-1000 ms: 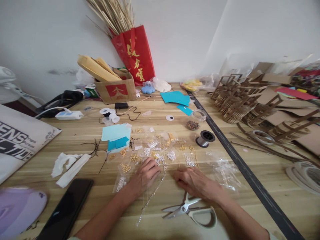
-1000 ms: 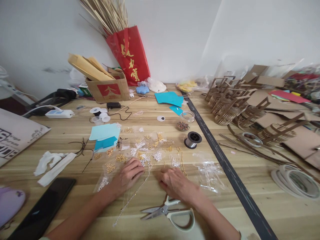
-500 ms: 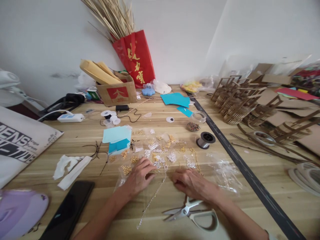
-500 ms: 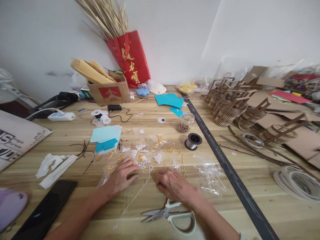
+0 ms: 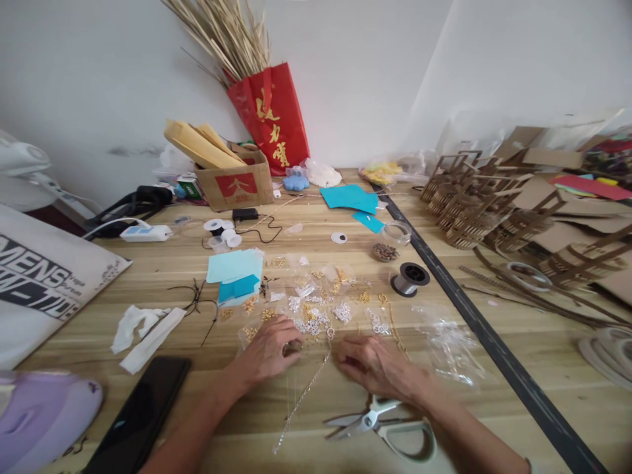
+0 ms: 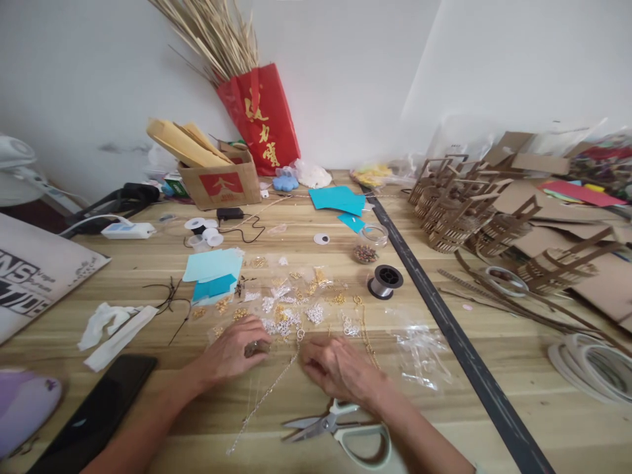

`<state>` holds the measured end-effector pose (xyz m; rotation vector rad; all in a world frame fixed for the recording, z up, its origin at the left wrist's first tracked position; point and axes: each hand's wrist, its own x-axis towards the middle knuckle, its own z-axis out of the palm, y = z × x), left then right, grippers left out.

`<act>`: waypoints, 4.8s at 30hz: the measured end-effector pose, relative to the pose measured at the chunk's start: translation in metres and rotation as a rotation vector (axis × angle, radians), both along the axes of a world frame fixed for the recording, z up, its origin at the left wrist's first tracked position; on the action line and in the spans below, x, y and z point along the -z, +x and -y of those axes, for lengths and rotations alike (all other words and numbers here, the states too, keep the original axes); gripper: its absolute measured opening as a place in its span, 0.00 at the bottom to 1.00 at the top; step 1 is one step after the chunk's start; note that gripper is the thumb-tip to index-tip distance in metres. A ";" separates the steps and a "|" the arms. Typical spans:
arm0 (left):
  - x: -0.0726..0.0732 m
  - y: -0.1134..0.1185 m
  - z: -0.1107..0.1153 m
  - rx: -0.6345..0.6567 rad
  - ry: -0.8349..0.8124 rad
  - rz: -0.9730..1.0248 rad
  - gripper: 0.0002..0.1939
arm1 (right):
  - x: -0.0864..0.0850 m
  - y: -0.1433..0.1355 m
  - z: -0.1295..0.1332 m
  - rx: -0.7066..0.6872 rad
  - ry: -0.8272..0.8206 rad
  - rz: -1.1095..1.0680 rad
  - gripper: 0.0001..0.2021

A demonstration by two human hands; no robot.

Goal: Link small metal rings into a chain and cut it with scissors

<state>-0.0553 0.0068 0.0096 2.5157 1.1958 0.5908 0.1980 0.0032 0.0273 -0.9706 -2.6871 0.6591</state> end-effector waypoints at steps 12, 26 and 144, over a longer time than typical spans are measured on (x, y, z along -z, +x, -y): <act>0.009 0.005 0.002 0.061 0.105 -0.054 0.10 | 0.005 -0.010 0.008 -0.030 -0.037 0.032 0.08; 0.007 0.010 0.004 -0.044 0.239 0.078 0.12 | 0.002 -0.012 0.008 -0.009 -0.023 0.052 0.07; -0.031 0.016 0.001 -0.293 -0.337 0.399 0.05 | 0.011 0.009 -0.018 0.290 -0.671 -0.635 0.11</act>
